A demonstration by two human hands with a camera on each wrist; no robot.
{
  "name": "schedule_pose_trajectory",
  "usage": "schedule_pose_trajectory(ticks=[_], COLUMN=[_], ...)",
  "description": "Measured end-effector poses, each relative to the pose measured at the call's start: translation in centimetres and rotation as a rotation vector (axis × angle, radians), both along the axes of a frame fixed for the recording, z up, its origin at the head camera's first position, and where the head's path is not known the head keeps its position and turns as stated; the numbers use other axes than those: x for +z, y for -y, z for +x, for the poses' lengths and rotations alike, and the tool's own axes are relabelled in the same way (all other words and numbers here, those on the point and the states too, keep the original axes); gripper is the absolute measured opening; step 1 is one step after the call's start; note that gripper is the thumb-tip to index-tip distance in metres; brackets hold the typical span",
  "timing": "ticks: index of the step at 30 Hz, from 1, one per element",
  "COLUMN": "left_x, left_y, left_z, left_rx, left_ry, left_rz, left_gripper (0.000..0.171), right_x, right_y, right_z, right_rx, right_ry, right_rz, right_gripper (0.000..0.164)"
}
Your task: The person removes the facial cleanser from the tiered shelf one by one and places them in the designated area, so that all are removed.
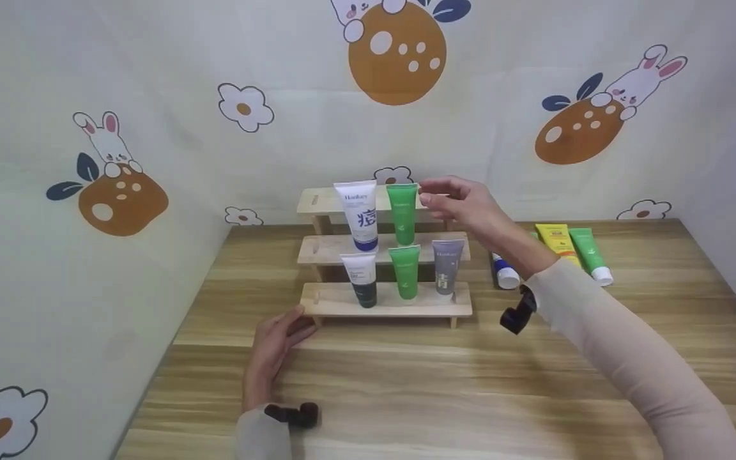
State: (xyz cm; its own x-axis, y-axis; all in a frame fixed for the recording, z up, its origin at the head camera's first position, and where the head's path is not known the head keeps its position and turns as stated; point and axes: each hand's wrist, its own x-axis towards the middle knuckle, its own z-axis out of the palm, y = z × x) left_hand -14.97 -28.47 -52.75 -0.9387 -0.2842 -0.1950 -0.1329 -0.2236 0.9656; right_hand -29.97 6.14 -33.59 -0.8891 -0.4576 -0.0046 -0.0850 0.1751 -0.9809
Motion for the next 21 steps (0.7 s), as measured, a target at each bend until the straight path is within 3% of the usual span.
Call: schedule_pose_trajectory(ticks=[8, 21], left_x=[0.0, -0.1], left_y=[0.0, 0.0], left_z=[0.0, 0.0], left_rx=[-0.001, -0.013], left_ry=[0.005, -0.016], left_rz=[-0.001, 0.013], left_gripper=[0.034, 0.031], right_x=[0.0, -0.5], right_y=[1.4, 2.0], right_z=[-0.1, -1.0], right_rx=[-0.028, -0.042], right_ry=[0.035, 0.059], right_rz=[-0.053, 0.035], right_gripper=[0.046, 0.050])
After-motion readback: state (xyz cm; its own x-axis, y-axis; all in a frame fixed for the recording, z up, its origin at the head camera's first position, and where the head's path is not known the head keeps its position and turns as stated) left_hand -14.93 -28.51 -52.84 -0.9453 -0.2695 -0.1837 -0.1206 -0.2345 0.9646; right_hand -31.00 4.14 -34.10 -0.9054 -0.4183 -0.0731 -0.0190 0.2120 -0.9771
